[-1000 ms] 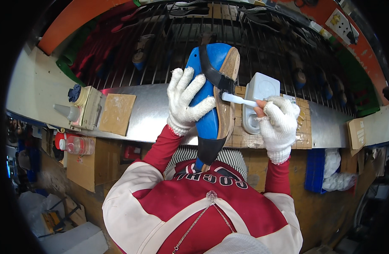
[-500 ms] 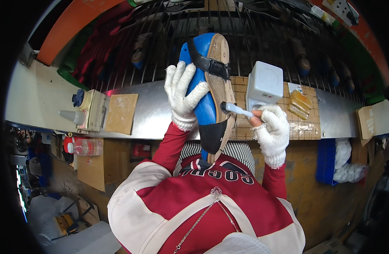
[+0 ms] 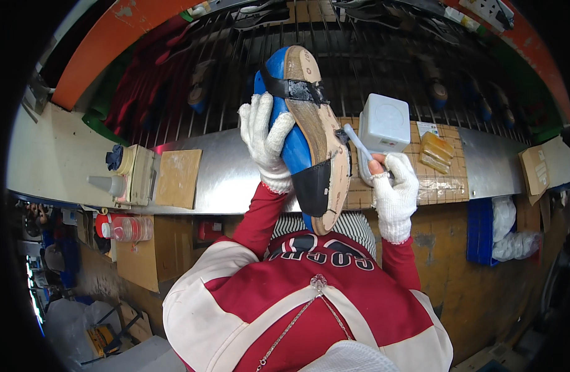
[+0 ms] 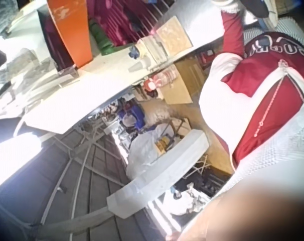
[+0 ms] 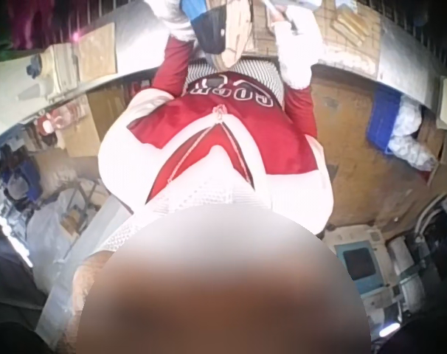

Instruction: The person applies glue to the sole of a blue shoe using a brush. They repeatedly dip the brush into a white container and spread the adhesive along the shoe's sole and edges, then place the shoe on a metal rack and repeat the process on another shoe.

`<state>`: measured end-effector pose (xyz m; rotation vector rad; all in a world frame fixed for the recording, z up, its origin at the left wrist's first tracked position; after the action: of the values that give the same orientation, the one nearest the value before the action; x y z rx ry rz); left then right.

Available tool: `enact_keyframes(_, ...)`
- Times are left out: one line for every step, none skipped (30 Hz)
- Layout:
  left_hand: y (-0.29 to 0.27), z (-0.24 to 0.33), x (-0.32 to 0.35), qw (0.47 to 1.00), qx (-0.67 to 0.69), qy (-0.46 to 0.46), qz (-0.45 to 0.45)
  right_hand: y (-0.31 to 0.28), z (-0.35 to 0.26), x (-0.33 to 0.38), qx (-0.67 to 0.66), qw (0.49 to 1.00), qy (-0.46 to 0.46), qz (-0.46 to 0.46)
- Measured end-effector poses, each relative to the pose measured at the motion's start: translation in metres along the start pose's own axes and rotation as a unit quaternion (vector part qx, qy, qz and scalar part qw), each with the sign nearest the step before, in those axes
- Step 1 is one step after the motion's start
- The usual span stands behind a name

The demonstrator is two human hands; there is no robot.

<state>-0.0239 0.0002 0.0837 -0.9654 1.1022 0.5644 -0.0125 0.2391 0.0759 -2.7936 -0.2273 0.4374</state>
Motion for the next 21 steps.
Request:
enact_keyframes(0.001,-0.001,0.001,1.0,-0.006,-0.012,0.003,0.002,-0.001,0.001,0.006,1.0,0.009,-0.019)
enact_keyframes(0.001,-0.002,0.002,1.0,-0.013,-0.02,0.007,0.004,-0.001,0.003,0.01,0.998,0.036,-0.04)
enact_keyframes(0.001,-0.005,0.002,1.0,-0.015,-0.021,0.011,0.007,-0.002,0.008,-0.055,0.996,0.045,-0.051)
enact_keyframes(0.0,-0.007,0.002,1.0,-0.016,-0.018,0.016,0.007,-0.005,0.013,-0.066,0.994,0.049,-0.071)
enact_keyframes(-0.001,-0.009,0.002,1.0,-0.018,-0.015,0.02,0.008,-0.007,0.017,-0.088,0.99,0.061,-0.094)
enact_keyframes(-0.002,-0.011,0.003,0.999,-0.023,-0.016,0.019,0.009,-0.009,0.02,-0.11,0.984,0.072,-0.117)
enact_keyframes(-0.003,-0.012,0.004,0.999,-0.029,-0.018,0.019,0.009,-0.014,0.023,-0.121,0.983,0.062,-0.12)
enact_keyframes(-0.002,-0.011,0.005,0.999,-0.038,-0.018,0.017,0.007,-0.017,0.024,-0.103,0.986,0.054,-0.117)
enact_keyframes(-0.003,-0.011,0.006,0.999,-0.034,-0.032,0.012,0.009,-0.019,0.025,-0.094,0.987,0.049,-0.118)
enact_keyframes(-0.004,-0.011,0.008,0.999,-0.036,-0.039,0.006,0.011,-0.021,0.025,-0.089,0.987,0.05,-0.12)
enact_keyframes(-0.004,-0.011,0.009,0.998,-0.037,-0.047,0.001,0.012,-0.022,0.024,-0.081,0.989,0.048,-0.11)
enact_keyframes(-0.004,-0.012,0.01,0.998,-0.037,-0.056,-0.004,0.013,-0.021,0.022,-0.078,0.991,0.05,-0.101)
enact_keyframes(-0.005,-0.013,0.01,0.998,-0.027,-0.057,-0.007,0.015,-0.02,0.019,-0.085,0.99,0.057,-0.095)
enact_keyframes(-0.005,-0.012,0.01,0.998,-0.032,-0.054,-0.009,0.014,-0.023,0.015,-0.049,0.995,0.031,-0.082)
enact_keyframes(-0.006,-0.012,0.01,0.998,-0.034,-0.055,-0.011,0.015,-0.025,0.011,-0.024,0.997,0.01,-0.072)
enact_keyframes(-0.007,-0.012,0.01,0.998,-0.033,-0.053,-0.01,0.014,-0.027,0.007,0.0,0.998,-0.011,-0.061)
enact_keyframes(-0.007,-0.013,0.01,0.998,-0.039,-0.052,-0.01,0.013,-0.027,0.004,0.021,0.998,-0.019,-0.054)
enact_keyframes(-0.008,-0.013,0.009,0.998,-0.042,-0.049,-0.007,0.013,-0.029,0.002,0.054,0.997,-0.031,-0.043)
enact_keyframes(-0.008,-0.013,0.008,0.998,-0.042,-0.047,-0.004,0.012,-0.03,0.0,0.087,0.995,-0.042,-0.033)
enact_keyframes(-0.009,-0.013,0.008,0.998,-0.044,-0.052,-0.003,0.01,-0.032,-0.001,0.121,0.991,-0.054,-0.022)
enact_keyframes(-0.009,-0.014,0.007,0.997,-0.044,-0.058,-0.001,0.01,-0.029,-0.001,0.118,0.992,-0.035,-0.023)
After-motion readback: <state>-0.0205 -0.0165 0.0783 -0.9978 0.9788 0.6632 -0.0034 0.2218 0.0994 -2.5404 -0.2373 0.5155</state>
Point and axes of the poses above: each hand's wrist, its own x-axis away from the middle knuckle, its own y-axis out of the palm, z = x × y, the point moved 6 cm from there along -x, towards the middle knuckle, and after that the axes turned 15 degrees about -z, right-handed, at the moved point
